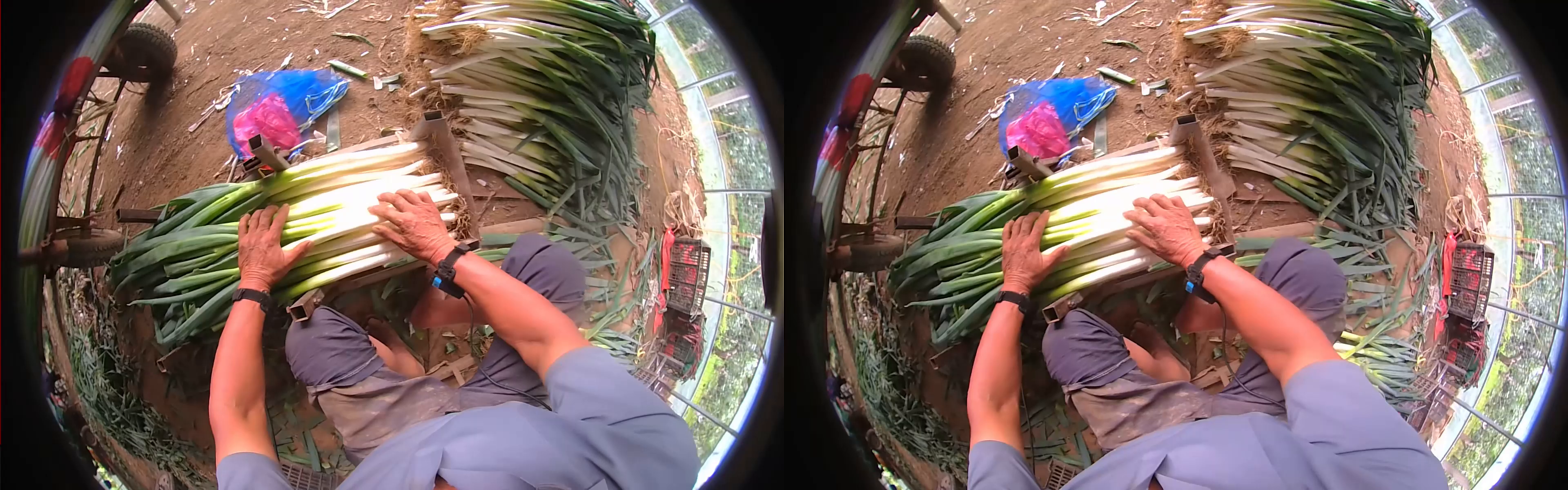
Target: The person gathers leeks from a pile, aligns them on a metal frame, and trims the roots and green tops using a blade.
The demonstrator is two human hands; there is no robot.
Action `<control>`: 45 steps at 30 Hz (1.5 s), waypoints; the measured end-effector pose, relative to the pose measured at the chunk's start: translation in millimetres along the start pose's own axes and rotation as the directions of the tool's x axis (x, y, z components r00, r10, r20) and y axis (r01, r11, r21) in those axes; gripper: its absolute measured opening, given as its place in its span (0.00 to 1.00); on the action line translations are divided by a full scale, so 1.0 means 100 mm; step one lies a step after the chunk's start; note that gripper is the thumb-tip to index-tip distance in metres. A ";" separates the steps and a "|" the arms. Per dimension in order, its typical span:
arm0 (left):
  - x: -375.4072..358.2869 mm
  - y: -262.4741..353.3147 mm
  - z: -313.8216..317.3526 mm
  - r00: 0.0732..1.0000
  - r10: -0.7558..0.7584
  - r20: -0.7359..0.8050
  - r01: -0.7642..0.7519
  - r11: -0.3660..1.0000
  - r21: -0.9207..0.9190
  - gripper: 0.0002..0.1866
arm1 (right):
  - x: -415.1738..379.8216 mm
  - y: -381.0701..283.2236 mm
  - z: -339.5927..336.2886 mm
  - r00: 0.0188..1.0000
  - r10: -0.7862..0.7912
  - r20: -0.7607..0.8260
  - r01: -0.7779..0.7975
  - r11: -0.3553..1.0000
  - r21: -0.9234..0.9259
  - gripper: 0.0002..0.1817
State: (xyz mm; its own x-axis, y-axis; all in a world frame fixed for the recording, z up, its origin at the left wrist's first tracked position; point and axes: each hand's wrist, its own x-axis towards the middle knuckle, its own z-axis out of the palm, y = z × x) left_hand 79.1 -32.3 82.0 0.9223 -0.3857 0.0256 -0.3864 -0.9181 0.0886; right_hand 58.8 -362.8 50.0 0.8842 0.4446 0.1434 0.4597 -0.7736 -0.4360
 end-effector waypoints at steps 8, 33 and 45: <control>-0.02 0.01 0.01 1.000 -0.007 -0.024 0.007 1.000 -0.002 0.44 | -0.24 -0.29 0.08 0.984 0.172 -0.053 -0.174 0.984 -0.039 0.23; -0.01 0.07 0.06 0.996 -0.012 -0.088 0.013 1.000 0.013 0.37 | 0.22 0.00 0.37 0.952 0.227 -0.205 -0.211 0.973 0.097 0.18; -0.04 0.07 0.07 0.997 -0.044 -0.060 0.046 0.999 0.021 0.38 | -0.02 2.09 -1.54 0.658 0.610 0.442 -0.721 0.679 0.137 0.22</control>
State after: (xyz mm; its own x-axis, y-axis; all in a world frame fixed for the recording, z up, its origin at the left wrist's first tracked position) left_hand 72.2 -38.1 75.1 0.9374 -0.3384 0.0818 -0.3441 -0.9364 0.0690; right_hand 165.9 -595.2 95.5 0.8257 0.0200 -0.5638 -0.3367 -0.7843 -0.5210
